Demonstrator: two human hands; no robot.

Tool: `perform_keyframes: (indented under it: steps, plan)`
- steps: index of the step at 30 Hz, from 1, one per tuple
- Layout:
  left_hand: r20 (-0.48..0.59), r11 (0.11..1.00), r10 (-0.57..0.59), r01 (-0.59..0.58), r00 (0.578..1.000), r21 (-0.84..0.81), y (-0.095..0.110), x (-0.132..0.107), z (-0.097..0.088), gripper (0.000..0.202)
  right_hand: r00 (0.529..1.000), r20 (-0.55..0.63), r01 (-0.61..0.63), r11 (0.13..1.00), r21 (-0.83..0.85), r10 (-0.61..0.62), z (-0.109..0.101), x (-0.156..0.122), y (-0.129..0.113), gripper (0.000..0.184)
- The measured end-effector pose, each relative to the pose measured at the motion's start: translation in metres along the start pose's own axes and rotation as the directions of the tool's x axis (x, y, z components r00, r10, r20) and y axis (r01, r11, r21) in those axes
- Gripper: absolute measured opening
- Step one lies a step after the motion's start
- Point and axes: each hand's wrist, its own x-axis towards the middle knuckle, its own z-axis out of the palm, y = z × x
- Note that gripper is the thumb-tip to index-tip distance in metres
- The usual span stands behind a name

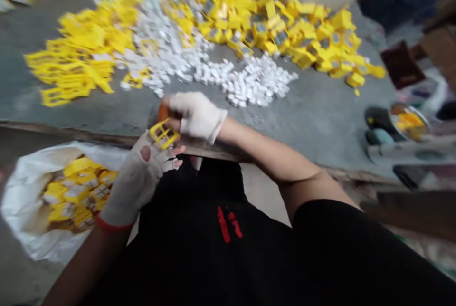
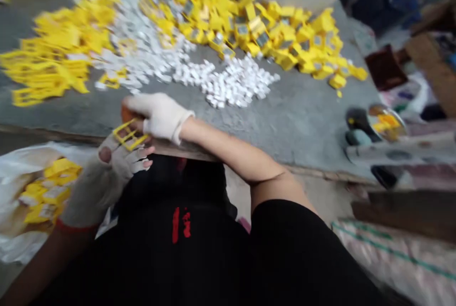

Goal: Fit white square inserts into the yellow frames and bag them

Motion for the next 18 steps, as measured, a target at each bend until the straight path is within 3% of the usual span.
perform_keyframes:
  steps: [3, 7, 11, 15, 18]
  plan:
    - [0.156, 0.986, -0.167, 0.161, 0.974, 0.051, -0.014, 0.007, 0.026, 0.060, 0.998, 0.036, -0.058, 0.998, 0.010, 0.058, 0.015, -0.074, -0.016, 0.016]
    - [0.209, 0.982, -0.157, 0.130, 0.965, 0.139, -0.031, 0.000, 0.055, 0.065, 0.964, -0.038, -0.261, 0.965, 0.035, 0.262, 0.023, -0.142, -0.010, 0.016]
    - [0.272, 0.982, -0.175, 0.148, 0.946, 0.117, -0.041, -0.005, 0.076, 0.071, 0.976, -0.067, -0.191, 0.959, 0.208, 0.209, 0.017, -0.182, -0.004, 0.024]
    - [0.239, 0.985, -0.174, 0.169, 0.955, 0.040, -0.045, -0.013, 0.080, 0.061, 0.980, -0.086, -0.147, 0.941, 0.304, 0.180, -0.004, -0.190, 0.010, 0.037]
    - [0.110, 0.991, -0.130, 0.130, 0.985, 0.003, -0.043, -0.022, 0.063, 0.060, 0.970, -0.170, -0.169, 0.985, 0.041, 0.174, -0.012, -0.142, 0.035, 0.035]
